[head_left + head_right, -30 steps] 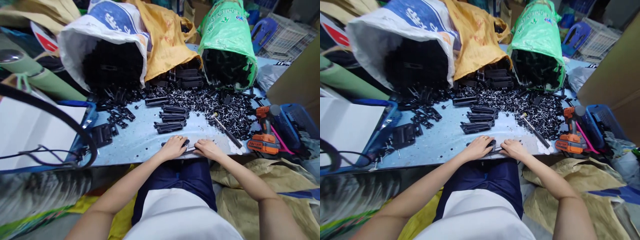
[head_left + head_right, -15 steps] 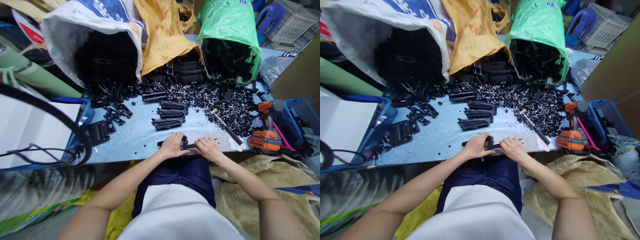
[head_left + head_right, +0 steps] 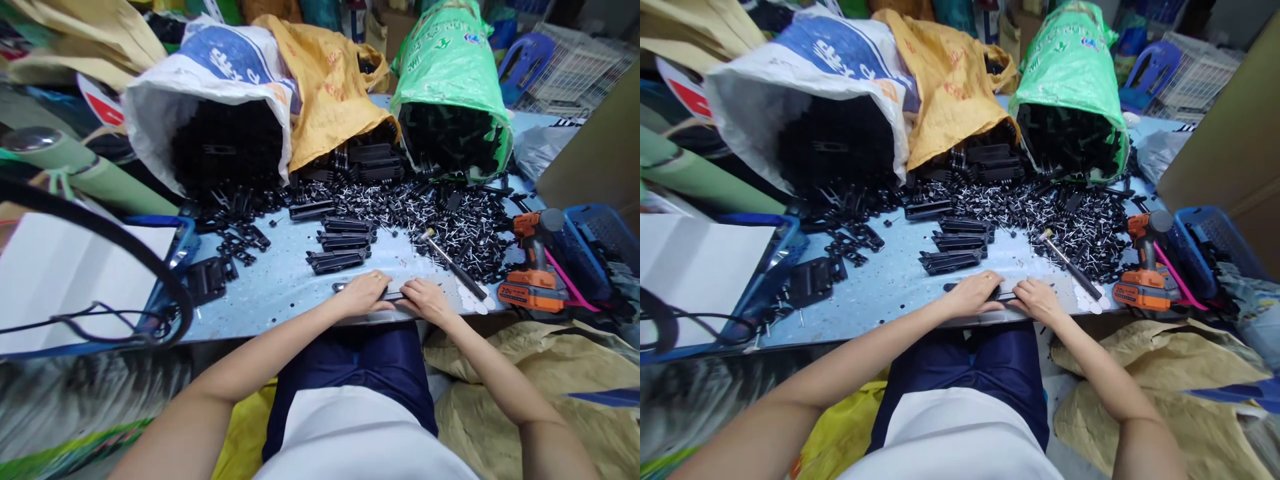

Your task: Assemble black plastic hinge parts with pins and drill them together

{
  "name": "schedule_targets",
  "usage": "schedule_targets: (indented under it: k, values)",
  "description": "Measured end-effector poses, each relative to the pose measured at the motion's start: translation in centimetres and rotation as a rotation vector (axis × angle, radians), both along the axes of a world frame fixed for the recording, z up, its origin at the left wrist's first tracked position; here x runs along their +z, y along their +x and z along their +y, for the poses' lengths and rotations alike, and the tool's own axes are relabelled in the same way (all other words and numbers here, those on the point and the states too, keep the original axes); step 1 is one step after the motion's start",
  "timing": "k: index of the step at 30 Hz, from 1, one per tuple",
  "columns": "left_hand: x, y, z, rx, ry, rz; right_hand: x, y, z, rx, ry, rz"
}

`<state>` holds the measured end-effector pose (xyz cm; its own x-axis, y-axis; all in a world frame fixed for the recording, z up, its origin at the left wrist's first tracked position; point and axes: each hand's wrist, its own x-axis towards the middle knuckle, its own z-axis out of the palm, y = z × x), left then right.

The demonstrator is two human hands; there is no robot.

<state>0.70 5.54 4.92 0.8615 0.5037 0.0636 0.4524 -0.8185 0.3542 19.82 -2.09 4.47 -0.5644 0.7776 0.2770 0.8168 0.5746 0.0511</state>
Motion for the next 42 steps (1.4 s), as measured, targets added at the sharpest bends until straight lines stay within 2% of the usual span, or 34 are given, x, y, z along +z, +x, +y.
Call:
schedule_targets:
  k: [2,6,8,10,13,16,18,21,23,25,27,31,36,38,42]
  values:
    - [0.7,2.9,2.4,0.033,0.022,-0.003,-1.2,1.0,-0.7,-0.05,-0.036,0.061]
    - [0.9,8.1,8.0,0.268,-0.029,0.004,-1.9,2.0,-1.7,-0.153,-0.132,0.158]
    - [0.8,9.5,9.5,0.333,-0.07,-0.007,-1.4,2.5,-0.6,-0.219,-0.102,0.194]
    - [1.1,9.7,9.5,0.363,-0.092,-0.043,-0.5,3.0,1.9,-0.304,-0.038,0.195]
    - [2.1,7.4,7.5,0.405,-0.115,-0.142,0.3,3.4,7.0,-0.483,-0.046,0.149]
    - [2.8,2.3,4.7,0.468,-0.136,-0.246,0.1,2.9,11.2,-0.568,-0.124,0.15]
    - [2.4,-1.7,3.0,0.563,-0.213,-0.351,-0.4,2.3,12.7,-0.567,-0.159,0.188]
    - [0.6,-6.3,0.8,0.817,-0.747,-0.774,-0.7,1.5,12.9,-0.554,-0.197,0.253]
    - [-0.6,-7.5,-0.2,0.917,-1.053,-0.934,-0.5,1.2,12.1,-0.524,-0.213,0.299]
    - [-1.2,-7.4,-0.8,0.963,-1.204,-1.008,0.0,0.9,10.8,-0.481,-0.23,0.337]
    - [-1.2,-6.6,-1.0,0.978,-1.241,-1.049,0.5,0.6,9.2,-0.433,-0.266,0.442]
    - [-0.7,-5.6,-0.7,0.94,-1.206,-1.032,1.0,-0.4,5.8,-0.388,-0.308,0.737]
    - [-1.0,-6.3,0.1,0.803,-1.085,-0.85,1.3,-1.3,2.7,-0.31,-0.25,0.684]
    - [-1.5,-6.6,0.1,0.732,-0.883,-0.757,1.2,-1.4,2.0,-0.266,-0.221,0.614]
    - [-2.7,-6.6,-1.1,0.499,-0.178,-0.567,1.1,-1.8,1.3,-0.168,-0.2,0.43]
